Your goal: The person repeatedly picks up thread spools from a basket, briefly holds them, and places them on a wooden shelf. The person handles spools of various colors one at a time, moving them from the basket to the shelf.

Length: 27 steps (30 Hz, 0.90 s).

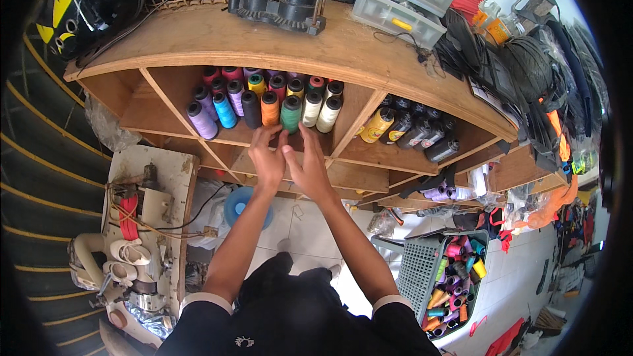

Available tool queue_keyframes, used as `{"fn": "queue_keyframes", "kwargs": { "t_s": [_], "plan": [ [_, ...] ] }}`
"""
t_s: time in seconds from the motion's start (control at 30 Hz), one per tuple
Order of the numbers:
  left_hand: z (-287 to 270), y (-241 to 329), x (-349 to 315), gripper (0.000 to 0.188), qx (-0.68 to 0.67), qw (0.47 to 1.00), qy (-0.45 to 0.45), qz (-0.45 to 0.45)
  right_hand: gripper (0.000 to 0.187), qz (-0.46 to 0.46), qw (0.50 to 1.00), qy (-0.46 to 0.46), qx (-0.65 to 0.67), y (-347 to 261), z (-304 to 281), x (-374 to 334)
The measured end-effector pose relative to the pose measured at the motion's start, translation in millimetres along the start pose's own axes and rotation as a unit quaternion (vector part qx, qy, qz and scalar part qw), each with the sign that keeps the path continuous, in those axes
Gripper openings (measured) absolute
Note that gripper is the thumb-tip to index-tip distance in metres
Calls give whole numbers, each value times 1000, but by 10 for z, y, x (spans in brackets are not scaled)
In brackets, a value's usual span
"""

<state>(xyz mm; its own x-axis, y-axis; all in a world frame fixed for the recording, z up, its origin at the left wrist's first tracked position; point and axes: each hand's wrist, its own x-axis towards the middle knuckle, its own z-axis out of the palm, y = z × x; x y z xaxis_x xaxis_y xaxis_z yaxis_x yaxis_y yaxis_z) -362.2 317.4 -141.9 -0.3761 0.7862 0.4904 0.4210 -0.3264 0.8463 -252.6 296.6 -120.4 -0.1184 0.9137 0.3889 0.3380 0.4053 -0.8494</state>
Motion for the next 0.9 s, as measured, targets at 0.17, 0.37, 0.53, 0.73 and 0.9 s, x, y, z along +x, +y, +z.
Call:
{"fn": "queue_keyframes", "kwargs": {
  "t_s": [0.17, 0.37, 0.53, 0.73, 0.9],
  "plan": [
    [-146, -66, -66, 21, 80, 984, -60, 149, 46, -119, 970, -36, -207, 190, -26, -101],
    [-118, -143, -34, 24, 119, 965, -106, 206, 47, -151, 945, -35, -287, 209, 19, -74],
    [-108, -119, -5, 24, 124, 965, -116, 199, 47, -148, 948, -27, -279, 227, 40, -44],
    [-146, -98, 9, 23, 128, 966, -117, 193, 45, -148, 952, -28, -267, 188, 47, -13],
    [-298, 20, -148, 17, 112, 963, -112, 217, 42, -70, 990, -16, -122, 99, -45, -106]
  ]
}}
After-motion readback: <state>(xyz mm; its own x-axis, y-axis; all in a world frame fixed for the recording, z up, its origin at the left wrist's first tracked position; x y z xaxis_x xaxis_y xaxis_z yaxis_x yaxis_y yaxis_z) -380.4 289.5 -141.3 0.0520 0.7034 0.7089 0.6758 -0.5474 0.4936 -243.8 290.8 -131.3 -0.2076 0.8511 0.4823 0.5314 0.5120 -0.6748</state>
